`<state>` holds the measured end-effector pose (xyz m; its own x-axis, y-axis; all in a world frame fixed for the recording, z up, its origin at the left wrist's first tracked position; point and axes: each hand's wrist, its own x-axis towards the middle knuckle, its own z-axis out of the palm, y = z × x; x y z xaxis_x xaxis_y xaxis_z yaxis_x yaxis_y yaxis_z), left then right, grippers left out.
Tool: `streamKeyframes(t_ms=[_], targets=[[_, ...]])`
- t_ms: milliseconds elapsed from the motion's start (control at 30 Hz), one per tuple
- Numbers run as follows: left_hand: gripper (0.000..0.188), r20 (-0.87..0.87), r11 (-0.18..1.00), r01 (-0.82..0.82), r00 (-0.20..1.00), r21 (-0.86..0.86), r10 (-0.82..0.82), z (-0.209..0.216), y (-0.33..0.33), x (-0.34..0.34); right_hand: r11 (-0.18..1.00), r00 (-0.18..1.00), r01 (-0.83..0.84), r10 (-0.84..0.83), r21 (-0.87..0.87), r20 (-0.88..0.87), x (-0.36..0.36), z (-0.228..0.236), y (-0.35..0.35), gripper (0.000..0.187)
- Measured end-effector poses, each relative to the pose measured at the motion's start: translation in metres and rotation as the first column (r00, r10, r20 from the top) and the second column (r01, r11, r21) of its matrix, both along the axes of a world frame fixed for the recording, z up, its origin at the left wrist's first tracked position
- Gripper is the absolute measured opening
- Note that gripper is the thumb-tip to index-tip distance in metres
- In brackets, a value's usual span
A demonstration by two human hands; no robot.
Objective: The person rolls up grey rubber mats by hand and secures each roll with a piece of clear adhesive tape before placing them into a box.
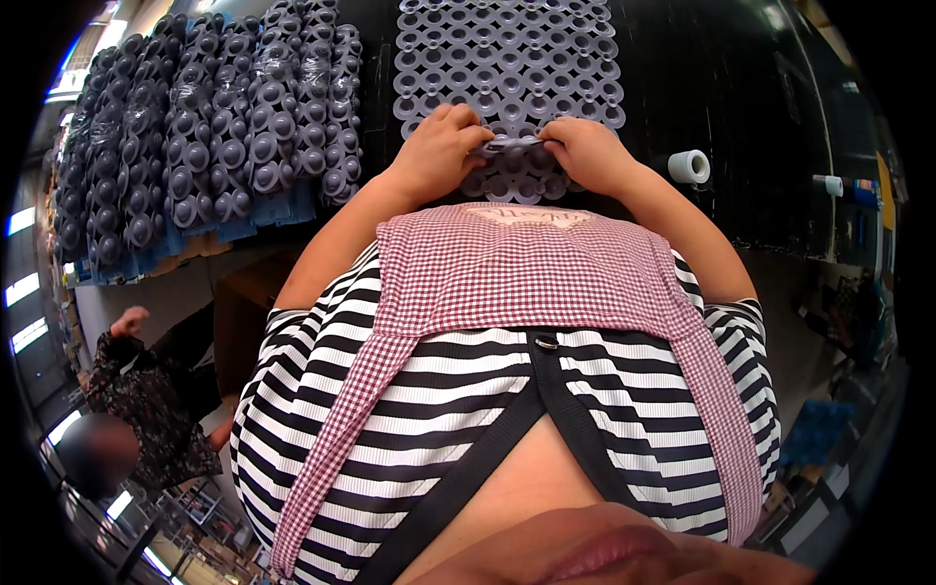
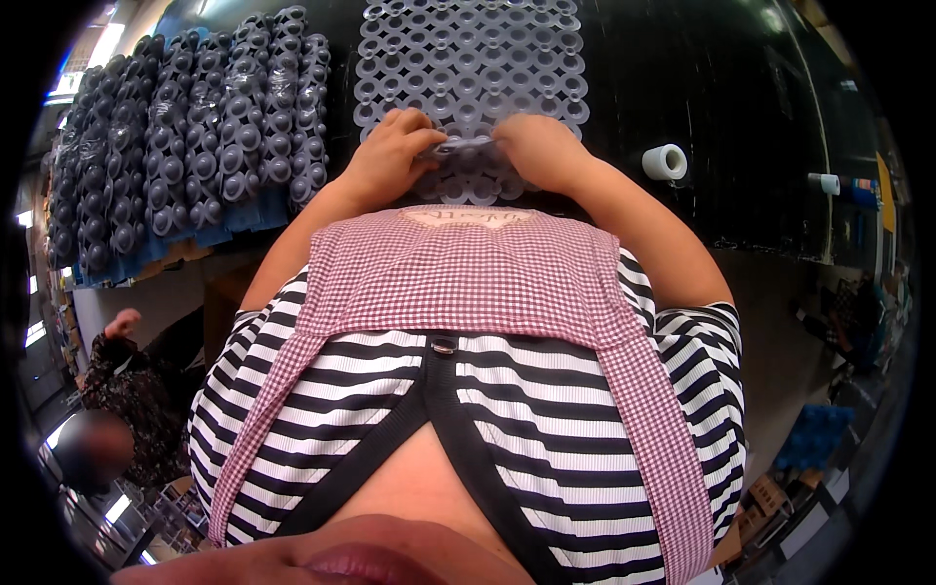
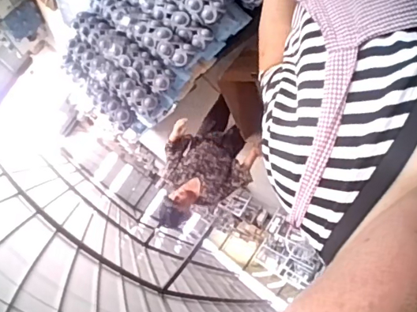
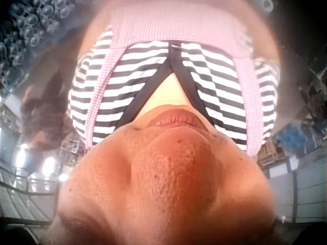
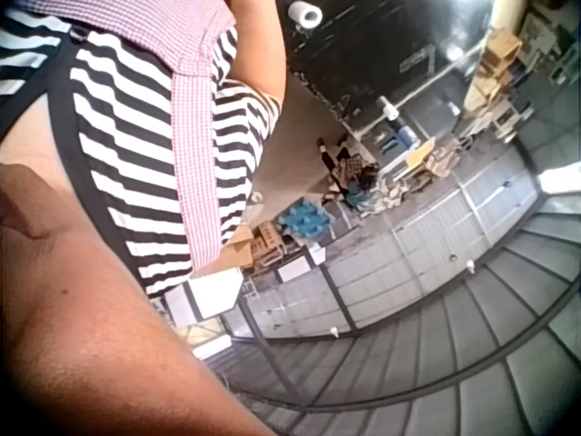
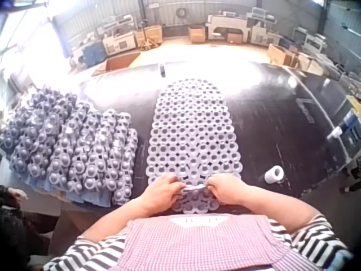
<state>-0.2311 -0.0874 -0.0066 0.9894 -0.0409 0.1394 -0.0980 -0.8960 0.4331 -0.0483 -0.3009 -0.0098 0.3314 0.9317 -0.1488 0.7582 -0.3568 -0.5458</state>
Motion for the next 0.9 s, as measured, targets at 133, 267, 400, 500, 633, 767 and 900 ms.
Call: streamKeyframes(t_ms=[133,267,400,500,633,767,900], targets=[[0.039,-0.081,0.999,-0.015,0.997,-0.031,0.012,-0.001,0.012,0.018,0.99,0.987,0.14,-0.139,0.006,-0.079,0.007,0.01,0.011,0.018],[0.03,-0.305,0.957,-0.215,0.941,-0.193,0.149,0.011,0.017,0.029,0.992,0.983,0.121,-0.126,0.048,0.136,0.006,0.01,0.018,0.017],[0.028,-0.165,0.982,-0.188,0.97,-0.029,0.18,0.01,0.014,0.03,0.989,0.925,0.024,-0.077,0.145,0.371,0.008,0.008,0.019,0.024],[0.026,0.058,0.969,-0.211,0.977,0.13,0.205,-0.002,0.011,0.024,0.98,0.877,-0.084,-0.014,0.181,0.48,0.006,0.016,0.012,0.032],[0.024,0.031,0.971,-0.184,0.983,0.15,0.182,-0.008,0.014,0.025,0.966,0.841,-0.165,0.034,0.197,0.54,-0.003,0.023,-0.001,0.039],[0.021,0.058,0.975,-0.191,0.981,0.116,0.185,-0.009,0.013,0.027,0.984,0.919,-0.135,0.082,0.114,0.385,0.02,0.008,0.006,0.047],[0.024,0.195,0.963,-0.186,0.97,0.194,0.148,-0.009,0.018,0.03,0.998,0.993,0.064,-0.063,-0.005,0.097,0.03,0.02,0.021,0.042]])
